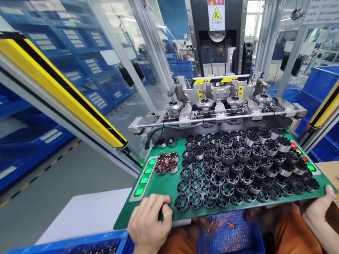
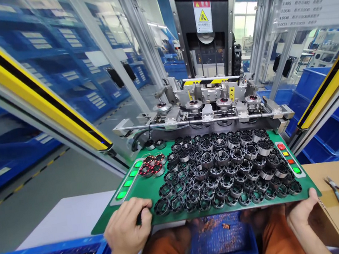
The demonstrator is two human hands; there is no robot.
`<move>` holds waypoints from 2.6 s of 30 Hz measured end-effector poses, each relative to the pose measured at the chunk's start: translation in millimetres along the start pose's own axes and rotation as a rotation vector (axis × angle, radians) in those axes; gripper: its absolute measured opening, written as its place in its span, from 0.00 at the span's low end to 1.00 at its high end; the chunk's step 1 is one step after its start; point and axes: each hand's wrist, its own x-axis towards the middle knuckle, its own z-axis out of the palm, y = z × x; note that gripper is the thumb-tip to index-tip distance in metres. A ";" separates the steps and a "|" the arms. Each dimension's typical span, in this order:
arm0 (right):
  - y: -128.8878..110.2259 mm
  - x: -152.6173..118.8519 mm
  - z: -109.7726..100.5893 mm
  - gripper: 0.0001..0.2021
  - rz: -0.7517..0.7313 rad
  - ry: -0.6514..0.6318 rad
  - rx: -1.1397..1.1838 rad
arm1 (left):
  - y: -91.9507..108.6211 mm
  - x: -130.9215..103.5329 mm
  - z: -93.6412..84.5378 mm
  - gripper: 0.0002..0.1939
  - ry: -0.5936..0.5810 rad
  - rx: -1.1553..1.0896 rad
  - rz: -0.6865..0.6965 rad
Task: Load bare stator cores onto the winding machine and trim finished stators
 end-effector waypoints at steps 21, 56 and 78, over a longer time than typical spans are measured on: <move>0.4 -2.0 -0.4 0.36 -0.005 -0.001 -0.003 | 2.3 2.9 -2.8 0.09 0.001 0.007 0.021; -4.9 -6.0 4.6 0.33 0.038 0.046 -0.040 | 2.6 2.0 -3.0 0.09 0.000 0.006 0.010; -4.0 -5.9 3.5 0.33 0.017 0.020 -0.021 | 3.5 3.3 -3.7 0.08 -0.002 -0.003 -0.003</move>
